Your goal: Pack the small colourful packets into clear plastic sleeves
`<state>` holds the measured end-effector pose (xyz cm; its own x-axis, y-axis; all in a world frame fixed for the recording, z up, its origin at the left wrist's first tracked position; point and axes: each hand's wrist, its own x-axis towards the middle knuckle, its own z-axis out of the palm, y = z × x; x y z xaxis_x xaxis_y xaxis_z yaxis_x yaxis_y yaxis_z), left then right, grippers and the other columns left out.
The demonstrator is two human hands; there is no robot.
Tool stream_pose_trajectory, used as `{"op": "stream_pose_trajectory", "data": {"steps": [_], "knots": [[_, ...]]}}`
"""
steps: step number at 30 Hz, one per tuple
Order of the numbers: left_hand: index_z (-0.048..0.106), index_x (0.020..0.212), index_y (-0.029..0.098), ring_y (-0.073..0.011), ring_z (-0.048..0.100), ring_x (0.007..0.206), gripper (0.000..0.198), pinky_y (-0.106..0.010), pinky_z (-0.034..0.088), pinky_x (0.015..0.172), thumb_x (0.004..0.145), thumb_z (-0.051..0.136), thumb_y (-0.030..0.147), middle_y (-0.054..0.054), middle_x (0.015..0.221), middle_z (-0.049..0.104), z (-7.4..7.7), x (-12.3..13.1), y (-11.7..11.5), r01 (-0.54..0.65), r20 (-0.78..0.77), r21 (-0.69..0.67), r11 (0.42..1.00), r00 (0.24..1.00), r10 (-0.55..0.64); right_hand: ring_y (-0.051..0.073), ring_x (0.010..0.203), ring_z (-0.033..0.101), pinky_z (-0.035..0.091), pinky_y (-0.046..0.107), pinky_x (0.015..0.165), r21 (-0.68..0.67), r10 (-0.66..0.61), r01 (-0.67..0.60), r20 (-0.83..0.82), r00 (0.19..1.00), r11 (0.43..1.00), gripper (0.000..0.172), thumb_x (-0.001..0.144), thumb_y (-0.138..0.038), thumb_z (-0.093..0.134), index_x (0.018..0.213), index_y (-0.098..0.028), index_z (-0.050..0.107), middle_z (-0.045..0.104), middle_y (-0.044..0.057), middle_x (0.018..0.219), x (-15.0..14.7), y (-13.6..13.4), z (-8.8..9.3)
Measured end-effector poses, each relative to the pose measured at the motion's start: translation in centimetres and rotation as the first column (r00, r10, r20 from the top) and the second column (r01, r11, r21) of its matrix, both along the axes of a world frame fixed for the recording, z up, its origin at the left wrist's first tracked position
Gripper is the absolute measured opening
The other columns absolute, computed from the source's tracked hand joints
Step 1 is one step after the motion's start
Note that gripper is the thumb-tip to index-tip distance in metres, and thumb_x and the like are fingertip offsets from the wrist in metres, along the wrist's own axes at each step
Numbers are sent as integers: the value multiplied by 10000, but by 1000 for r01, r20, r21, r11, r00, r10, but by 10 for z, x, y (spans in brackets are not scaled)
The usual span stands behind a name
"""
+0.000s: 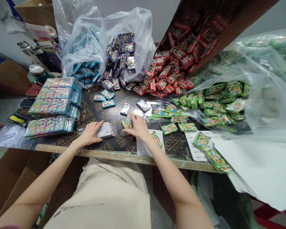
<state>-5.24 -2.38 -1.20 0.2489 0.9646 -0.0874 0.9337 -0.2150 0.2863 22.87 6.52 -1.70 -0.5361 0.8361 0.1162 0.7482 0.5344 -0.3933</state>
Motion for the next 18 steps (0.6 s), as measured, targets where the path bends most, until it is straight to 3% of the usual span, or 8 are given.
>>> {"op": "stream_pose_trajectory", "data": {"steps": [3,5,7,10,14,18], "knots": [[255,1478,269,-345,422,1250,955,-488,336,1021,678,765,373,-161,1367,442,6,8,3,111,-20,27,993,994,-111,316,988,578,417,402,835,-18,2,0,122,993,1000,755,794,-375,632,1455,-159,338,640,153,1078,-20,-8,-2],[323,1445,319,-352,395,1274,850,-490,343,1009,713,755,349,-161,1432,370,11,17,8,225,-64,22,974,973,-223,289,1013,565,404,378,844,-11,52,-52,103,993,999,674,823,-227,558,1454,-148,334,640,142,1105,-28,-11,-3],[414,1385,335,-358,418,1235,741,-480,393,950,724,749,315,-158,1417,377,16,25,16,278,-119,-19,960,953,-279,294,1114,522,382,391,891,32,49,-51,68,996,998,646,831,-190,537,1446,-164,344,595,149,1227,-31,-11,-3],[506,1295,303,-355,457,1151,667,-453,449,863,684,774,311,-155,1308,447,21,31,26,285,-175,-80,955,939,-295,324,1142,500,385,410,891,74,-44,39,62,997,996,650,826,-348,617,1416,-189,394,565,162,1255,-28,-9,-1],[548,1227,275,-349,470,1110,620,-443,472,822,653,782,299,-150,1237,468,24,30,32,328,-194,-115,938,918,-345,336,1038,545,410,399,826,61,-130,124,112,985,990,807,725,-568,697,1390,-192,438,595,171,1140,-25,-11,-1],[564,1202,282,-352,464,1126,582,-453,462,849,656,766,282,-140,1247,465,23,31,28,307,-139,-104,946,937,-319,356,1015,546,408,424,825,72,-236,228,134,962,971,890,681,-639,694,1393,-177,429,605,191,1097,-32,-12,-2]]}}
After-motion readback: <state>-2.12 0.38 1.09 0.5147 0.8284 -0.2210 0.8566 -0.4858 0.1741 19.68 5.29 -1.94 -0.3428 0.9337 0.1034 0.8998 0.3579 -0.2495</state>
